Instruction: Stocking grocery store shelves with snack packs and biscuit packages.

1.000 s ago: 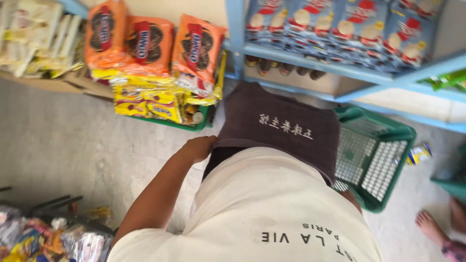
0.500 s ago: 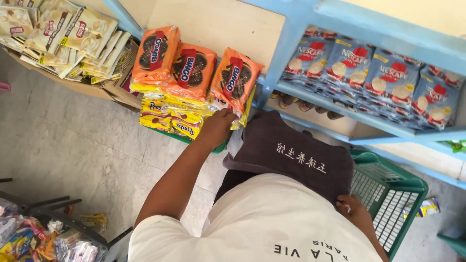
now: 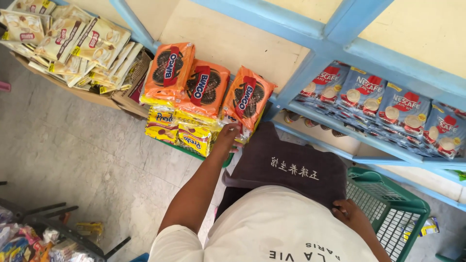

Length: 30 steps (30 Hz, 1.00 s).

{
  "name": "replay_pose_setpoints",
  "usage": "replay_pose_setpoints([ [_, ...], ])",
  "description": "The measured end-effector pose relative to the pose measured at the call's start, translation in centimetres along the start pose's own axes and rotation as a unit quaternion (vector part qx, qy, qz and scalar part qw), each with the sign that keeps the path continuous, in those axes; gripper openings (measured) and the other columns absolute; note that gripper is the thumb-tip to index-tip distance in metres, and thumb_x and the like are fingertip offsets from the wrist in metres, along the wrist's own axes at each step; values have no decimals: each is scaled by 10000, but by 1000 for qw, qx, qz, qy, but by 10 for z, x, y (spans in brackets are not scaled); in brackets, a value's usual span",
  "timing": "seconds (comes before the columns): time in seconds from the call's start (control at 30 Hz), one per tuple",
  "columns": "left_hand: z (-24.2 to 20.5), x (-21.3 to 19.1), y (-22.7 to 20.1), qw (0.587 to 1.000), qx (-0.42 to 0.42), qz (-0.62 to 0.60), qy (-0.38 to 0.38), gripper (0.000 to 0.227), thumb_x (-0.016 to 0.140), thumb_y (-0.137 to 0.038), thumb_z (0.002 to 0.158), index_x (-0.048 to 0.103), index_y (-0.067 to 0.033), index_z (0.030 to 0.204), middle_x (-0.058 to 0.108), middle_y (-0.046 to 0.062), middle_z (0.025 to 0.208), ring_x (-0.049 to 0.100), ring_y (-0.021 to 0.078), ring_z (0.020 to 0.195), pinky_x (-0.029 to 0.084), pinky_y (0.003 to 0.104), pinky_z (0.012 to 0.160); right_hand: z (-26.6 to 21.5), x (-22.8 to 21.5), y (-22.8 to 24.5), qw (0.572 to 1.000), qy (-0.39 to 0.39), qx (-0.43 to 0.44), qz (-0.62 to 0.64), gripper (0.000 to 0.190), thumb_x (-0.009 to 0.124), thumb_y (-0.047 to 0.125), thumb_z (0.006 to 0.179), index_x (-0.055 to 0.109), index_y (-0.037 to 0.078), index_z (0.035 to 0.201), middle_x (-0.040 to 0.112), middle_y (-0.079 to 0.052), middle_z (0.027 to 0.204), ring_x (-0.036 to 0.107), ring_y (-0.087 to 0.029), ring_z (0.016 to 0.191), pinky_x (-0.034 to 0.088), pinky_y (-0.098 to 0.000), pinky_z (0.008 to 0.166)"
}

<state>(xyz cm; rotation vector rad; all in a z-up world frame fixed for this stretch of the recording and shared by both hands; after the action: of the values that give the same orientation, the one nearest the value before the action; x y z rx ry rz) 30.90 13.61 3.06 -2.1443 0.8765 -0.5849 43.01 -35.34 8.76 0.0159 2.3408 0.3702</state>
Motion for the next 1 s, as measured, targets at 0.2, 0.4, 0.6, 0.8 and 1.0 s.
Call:
replay_pose_setpoints([
  [0.2, 72, -11, 16, 998, 36, -51, -32, 326, 672, -404, 920, 576, -151, 1102, 634, 43, 884, 644, 192, 618, 532, 370, 519, 25, 15, -14, 996, -50, -75, 14, 336, 701, 304, 905, 707, 142, 1199, 657, -91, 1127, 730, -253, 957, 602, -391, 830],
  [0.4, 86, 8, 3, 987, 145, -46, -54, 188, 612, -253, 981, 534, -85, 950, 574, 70, 688, 626, 198, 511, 514, 342, 417, 30, 4, -22, 982, -89, -153, 59, 302, 732, 280, 862, 698, 153, 1134, 647, -70, 1143, 714, -255, 993, 591, -387, 858],
  [0.6, -10, 52, -63, 967, 245, 57, -39, 258, 606, -228, 1003, 595, -36, 830, 622, 61, 683, 650, 153, 557, 534, 296, 485, -1, -34, 24, 980, -46, -171, 96, 252, 719, 251, 899, 682, 135, 1119, 634, -54, 1068, 666, -226, 929, 554, -356, 856],
  [0.8, -101, 100, -117, 916, 347, 200, 22, 187, 651, -167, 939, 610, -31, 817, 558, 37, 690, 534, 115, 594, 450, 296, 528, 30, -48, 52, 917, -23, -285, 279, 287, 738, 260, 900, 688, 116, 1142, 596, -61, 985, 619, -182, 892, 522, -320, 831],
  [1.0, -206, 185, -153, 787, 392, 421, 221, 257, 686, -176, 942, 548, -6, 808, 494, 121, 717, 523, 243, 647, 438, 374, 596, -44, -149, 145, 867, -73, -448, 203, 901, 911, 303, 690, 488, 140, 1469, 465, -139, 1297, 472, -313, 1264, 398, -434, 1058],
])
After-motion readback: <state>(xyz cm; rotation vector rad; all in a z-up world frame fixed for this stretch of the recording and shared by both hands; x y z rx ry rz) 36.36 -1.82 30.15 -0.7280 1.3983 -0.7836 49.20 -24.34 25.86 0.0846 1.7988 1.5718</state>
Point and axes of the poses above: each hand's wrist, its own z-axis towards the middle knuckle, its own x-axis out of the palm, y = z × x, the point moved 6 cm from there along z, towards the middle knuckle
